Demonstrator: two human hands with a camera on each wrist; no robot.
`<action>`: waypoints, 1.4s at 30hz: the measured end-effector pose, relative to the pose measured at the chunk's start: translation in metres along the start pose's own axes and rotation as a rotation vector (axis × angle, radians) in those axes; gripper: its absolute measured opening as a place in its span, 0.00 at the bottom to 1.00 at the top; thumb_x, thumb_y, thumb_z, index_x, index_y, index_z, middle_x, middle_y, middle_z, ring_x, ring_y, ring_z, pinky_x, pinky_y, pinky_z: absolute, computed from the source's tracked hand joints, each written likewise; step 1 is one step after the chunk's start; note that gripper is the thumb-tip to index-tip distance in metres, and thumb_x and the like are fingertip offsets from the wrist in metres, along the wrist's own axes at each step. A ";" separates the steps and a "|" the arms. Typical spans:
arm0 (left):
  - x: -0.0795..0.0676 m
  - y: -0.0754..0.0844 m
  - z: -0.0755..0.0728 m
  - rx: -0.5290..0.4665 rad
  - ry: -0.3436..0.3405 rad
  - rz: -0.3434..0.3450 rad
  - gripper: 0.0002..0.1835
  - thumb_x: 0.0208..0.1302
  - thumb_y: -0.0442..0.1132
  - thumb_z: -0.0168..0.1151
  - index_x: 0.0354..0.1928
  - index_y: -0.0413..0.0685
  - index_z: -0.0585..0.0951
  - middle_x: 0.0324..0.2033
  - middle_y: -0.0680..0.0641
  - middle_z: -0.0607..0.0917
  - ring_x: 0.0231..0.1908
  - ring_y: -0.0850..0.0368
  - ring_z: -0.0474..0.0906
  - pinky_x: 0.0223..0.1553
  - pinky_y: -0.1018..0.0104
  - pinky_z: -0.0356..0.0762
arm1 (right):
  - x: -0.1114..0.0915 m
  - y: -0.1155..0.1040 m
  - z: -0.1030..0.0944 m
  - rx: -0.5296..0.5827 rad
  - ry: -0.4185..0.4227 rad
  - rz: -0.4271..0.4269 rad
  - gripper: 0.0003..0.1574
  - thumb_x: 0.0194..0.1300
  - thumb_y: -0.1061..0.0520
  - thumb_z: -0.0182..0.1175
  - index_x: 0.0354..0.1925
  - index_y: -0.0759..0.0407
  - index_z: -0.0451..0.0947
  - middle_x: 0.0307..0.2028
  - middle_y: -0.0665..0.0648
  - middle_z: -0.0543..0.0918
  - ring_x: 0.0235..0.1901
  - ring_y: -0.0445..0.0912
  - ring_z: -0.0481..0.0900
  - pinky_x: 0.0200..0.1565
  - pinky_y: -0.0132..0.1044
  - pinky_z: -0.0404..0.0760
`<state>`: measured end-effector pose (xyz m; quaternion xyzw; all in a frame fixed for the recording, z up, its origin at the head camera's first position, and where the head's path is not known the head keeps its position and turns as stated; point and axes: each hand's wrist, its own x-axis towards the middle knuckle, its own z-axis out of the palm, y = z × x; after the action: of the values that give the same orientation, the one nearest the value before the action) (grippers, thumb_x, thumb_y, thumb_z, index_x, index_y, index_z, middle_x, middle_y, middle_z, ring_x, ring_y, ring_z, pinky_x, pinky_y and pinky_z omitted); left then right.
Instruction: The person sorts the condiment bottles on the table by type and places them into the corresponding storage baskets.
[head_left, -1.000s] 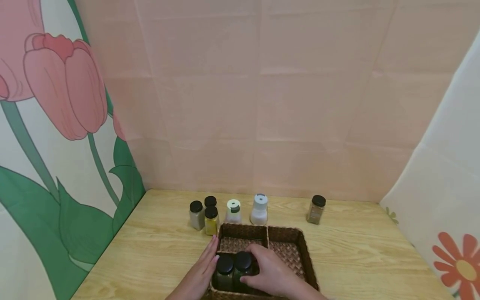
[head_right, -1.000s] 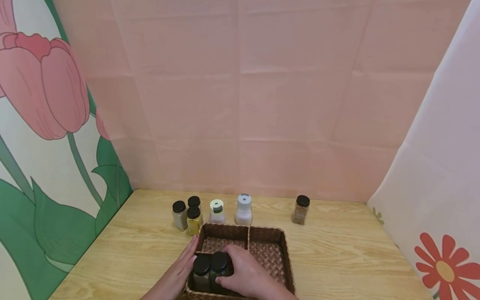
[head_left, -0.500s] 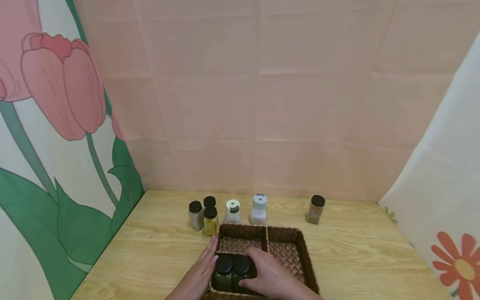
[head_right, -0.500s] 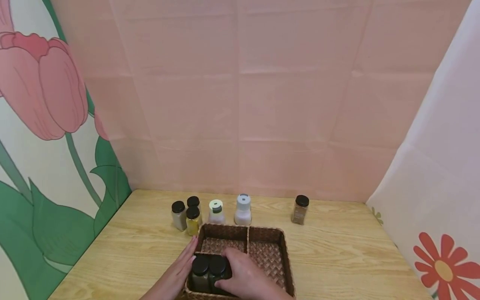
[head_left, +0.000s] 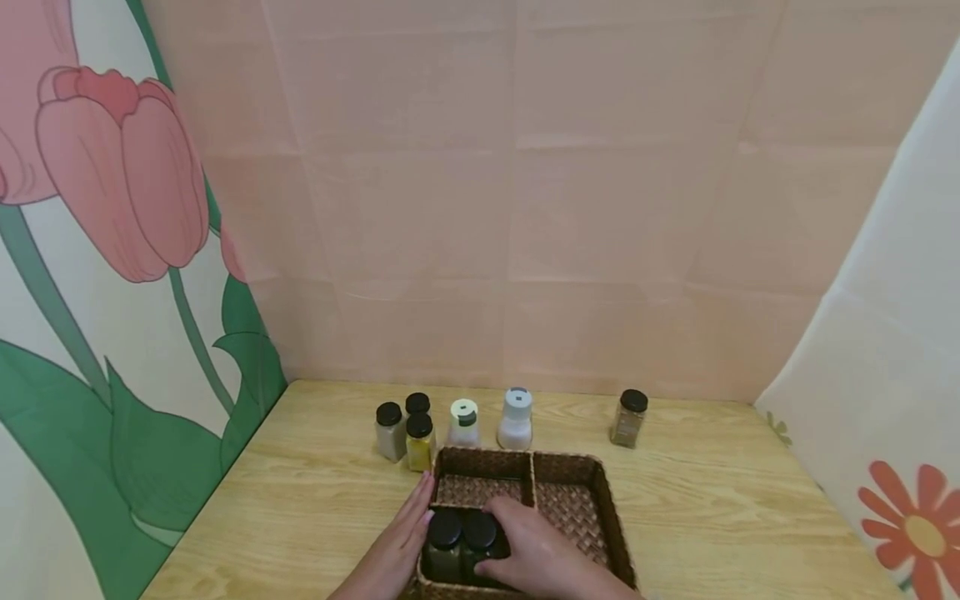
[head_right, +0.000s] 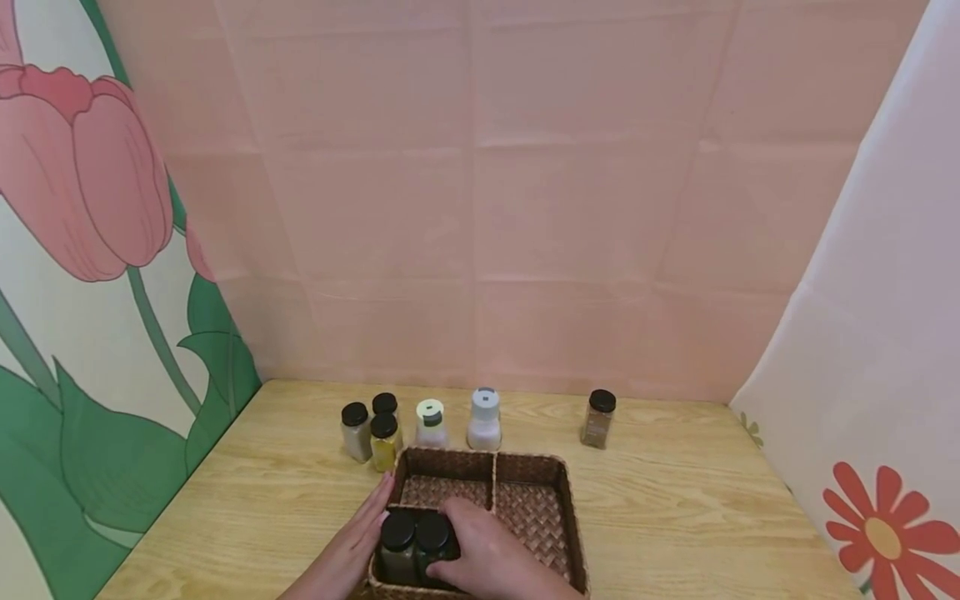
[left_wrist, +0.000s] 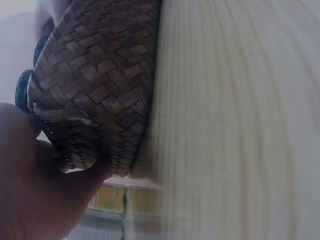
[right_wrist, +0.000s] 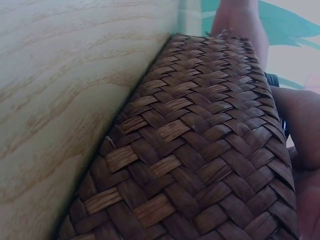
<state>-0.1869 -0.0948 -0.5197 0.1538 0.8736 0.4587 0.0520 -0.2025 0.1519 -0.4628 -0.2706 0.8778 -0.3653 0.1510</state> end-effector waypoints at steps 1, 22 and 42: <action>0.000 0.000 0.000 -0.002 -0.002 -0.001 0.37 0.81 0.62 0.29 0.81 0.50 0.47 0.81 0.48 0.44 0.79 0.44 0.43 0.73 0.34 0.46 | 0.000 0.000 0.000 -0.004 0.000 -0.001 0.28 0.54 0.48 0.78 0.48 0.51 0.76 0.37 0.44 0.79 0.30 0.36 0.76 0.29 0.32 0.75; -0.001 -0.001 -0.001 -0.015 0.009 0.031 0.36 0.81 0.60 0.30 0.81 0.47 0.48 0.81 0.46 0.45 0.79 0.43 0.43 0.73 0.35 0.47 | 0.000 -0.001 0.002 -0.045 0.009 -0.010 0.31 0.53 0.47 0.79 0.51 0.51 0.77 0.40 0.42 0.81 0.33 0.34 0.76 0.31 0.32 0.75; -0.001 -0.002 -0.001 -0.024 0.037 0.052 0.35 0.82 0.57 0.35 0.81 0.46 0.52 0.80 0.44 0.49 0.77 0.40 0.47 0.72 0.35 0.49 | -0.023 -0.005 -0.037 0.030 0.071 -0.031 0.35 0.65 0.37 0.68 0.61 0.54 0.74 0.53 0.51 0.82 0.51 0.50 0.83 0.50 0.47 0.84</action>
<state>-0.1866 -0.0967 -0.5210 0.1674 0.8647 0.4729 0.0259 -0.1994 0.1827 -0.4318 -0.2689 0.8727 -0.3901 0.1179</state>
